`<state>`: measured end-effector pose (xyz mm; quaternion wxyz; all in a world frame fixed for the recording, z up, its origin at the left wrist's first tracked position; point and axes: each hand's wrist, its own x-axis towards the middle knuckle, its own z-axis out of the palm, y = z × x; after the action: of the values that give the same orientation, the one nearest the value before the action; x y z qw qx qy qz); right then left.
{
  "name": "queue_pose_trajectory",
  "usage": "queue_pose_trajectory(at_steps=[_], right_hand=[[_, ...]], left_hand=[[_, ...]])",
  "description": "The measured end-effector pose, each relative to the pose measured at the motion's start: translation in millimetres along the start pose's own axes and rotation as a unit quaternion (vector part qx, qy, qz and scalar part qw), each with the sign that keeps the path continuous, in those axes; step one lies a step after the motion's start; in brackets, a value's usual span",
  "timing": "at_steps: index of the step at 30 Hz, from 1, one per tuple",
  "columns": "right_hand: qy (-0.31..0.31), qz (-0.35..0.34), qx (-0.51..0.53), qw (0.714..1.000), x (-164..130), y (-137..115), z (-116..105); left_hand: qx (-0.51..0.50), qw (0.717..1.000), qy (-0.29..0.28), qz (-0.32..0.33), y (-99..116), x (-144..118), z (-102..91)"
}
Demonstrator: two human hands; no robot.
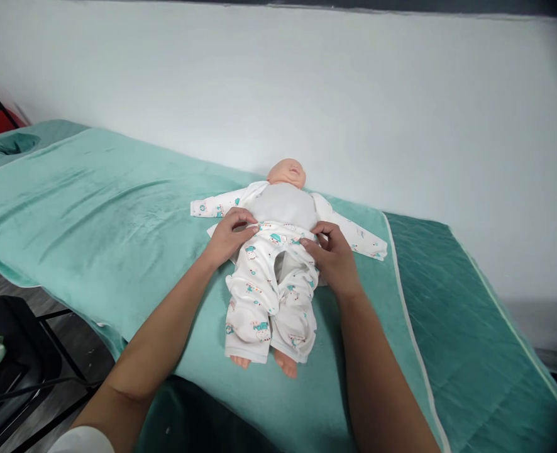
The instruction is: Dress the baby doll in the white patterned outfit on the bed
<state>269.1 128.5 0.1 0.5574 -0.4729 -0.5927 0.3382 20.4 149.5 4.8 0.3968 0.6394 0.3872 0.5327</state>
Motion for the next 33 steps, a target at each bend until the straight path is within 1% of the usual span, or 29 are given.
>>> queue_pose_trajectory(at_steps=[3,5,7,10,13,15,17,20,22,24,26,28,30,33], right_hand=[[-0.028,0.032,-0.021,0.999,2,1,-3],[-0.039,0.024,-0.048,0.998,3,1,-4],[-0.03,-0.023,-0.089,0.995,3,0,-4],[0.0,-0.102,-0.145,0.984,3,-2,-2],[-0.019,-0.125,-0.148,0.981,6,-3,0],[-0.035,-0.12,-0.135,0.983,9,-2,2],[-0.036,-0.105,-0.12,0.987,13,-2,5],[-0.019,-0.069,-0.095,0.993,22,-2,8],[-0.002,-0.045,-0.117,0.992,32,-2,9],[0.009,-0.03,-0.165,0.986,44,0,8],[0.005,-0.023,-0.187,0.982,57,4,7],[-0.01,-0.018,-0.171,0.985,69,9,7],[-0.028,-0.003,-0.137,0.99,78,13,8],[-0.045,0.039,-0.077,0.995,82,16,9]], left_hand=[[0.02,1.0,-0.021,0.005,1,1,-0.3],[0.043,0.999,-0.03,0.011,1,2,-0.2],[0.087,0.995,-0.031,0.027,2,3,0.2],[0.152,0.987,-0.022,0.054,1,3,1.7],[0.158,0.985,-0.024,0.069,0,3,4.1],[0.154,0.986,-0.028,0.059,-1,4,6.0],[0.17,0.985,-0.021,0.037,-3,8,7.9],[0.215,0.976,-0.005,0.019,-5,21,10.5],[0.227,0.974,-0.004,0.021,-7,34,11.5],[0.213,0.977,-0.015,0.014,-9,48,11.2],[0.172,0.985,-0.033,-0.007,-13,60,9.4],[0.102,0.993,-0.052,-0.038,-19,68,6.4],[0.012,0.995,-0.066,-0.075,-24,72,3.4],[-0.101,0.984,-0.068,-0.13,-29,72,0.5]])
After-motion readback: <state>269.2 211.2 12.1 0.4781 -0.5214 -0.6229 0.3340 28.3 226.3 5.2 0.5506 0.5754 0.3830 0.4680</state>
